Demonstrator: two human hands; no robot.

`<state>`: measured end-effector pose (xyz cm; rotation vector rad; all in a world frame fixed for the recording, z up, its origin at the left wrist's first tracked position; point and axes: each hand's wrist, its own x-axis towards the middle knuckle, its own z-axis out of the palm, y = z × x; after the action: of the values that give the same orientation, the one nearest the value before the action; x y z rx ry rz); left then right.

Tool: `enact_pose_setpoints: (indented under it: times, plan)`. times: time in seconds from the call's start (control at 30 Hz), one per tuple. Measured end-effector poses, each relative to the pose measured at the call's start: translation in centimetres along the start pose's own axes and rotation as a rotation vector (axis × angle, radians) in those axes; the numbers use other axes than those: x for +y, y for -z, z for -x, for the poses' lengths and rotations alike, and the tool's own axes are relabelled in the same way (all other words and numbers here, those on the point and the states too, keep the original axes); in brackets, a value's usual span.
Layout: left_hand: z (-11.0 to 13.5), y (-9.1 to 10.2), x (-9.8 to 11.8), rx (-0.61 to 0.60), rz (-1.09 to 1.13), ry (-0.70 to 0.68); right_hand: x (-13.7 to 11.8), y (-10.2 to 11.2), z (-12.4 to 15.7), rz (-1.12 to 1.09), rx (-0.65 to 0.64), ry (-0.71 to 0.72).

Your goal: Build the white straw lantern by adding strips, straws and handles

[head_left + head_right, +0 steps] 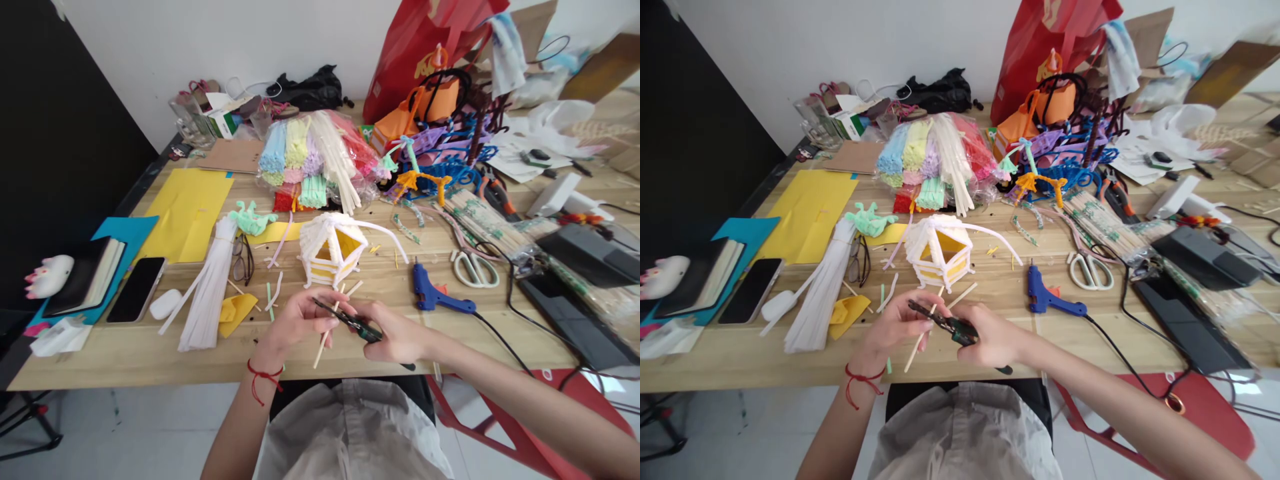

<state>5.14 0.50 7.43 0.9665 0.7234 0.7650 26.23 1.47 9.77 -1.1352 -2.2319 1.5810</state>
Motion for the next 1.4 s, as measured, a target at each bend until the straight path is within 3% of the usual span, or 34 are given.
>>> enact_pose_setpoints:
  times: [0.23, 0.43, 0.6, 0.73, 0.83, 0.97, 1.1, 1.27, 1.4]
  plan:
    - [-0.5, 0.3, -0.8, 0.129, 0.043, -0.040, 1.4, -1.2, -0.7, -0.040, 0.036, -0.050]
    - [1.0, 2.2, 0.1, 0.376, -0.242, -0.111, 1.2, -0.2, 0.2, 0.062, 0.085, -0.064]
    - [2.4, 5.3, -0.3, 0.620, -0.694, -0.181, 3.4, 0.5, 1.3, -0.020, 0.389, -0.093]
    - [2.4, 4.9, -1.2, 0.819, -1.127, -0.260, 5.2, -0.4, 0.7, 0.019, 0.635, -0.271]
    - [1.9, 2.5, -2.6, 0.767, -1.174, -0.352, 5.3, -1.2, 0.0, 0.166, 0.723, -0.370]
    - [0.7, -0.5, -5.4, 0.529, -1.192, -0.313, 4.7, -1.9, -0.7, 0.279, 0.721, -0.496]
    - [0.3, -0.9, -6.9, 0.517, -1.234, -0.301, 4.4, -2.4, -1.3, 0.390, 0.736, -0.561]
    - [2.5, 0.0, -4.6, 0.613, -1.249, -0.362, 4.6, -3.1, -2.0, 0.596, 0.825, -0.666]
    - [4.8, -0.6, -2.0, 0.649, -1.059, -0.375, 5.0, -3.4, -1.9, 0.667, 0.820, -0.680]
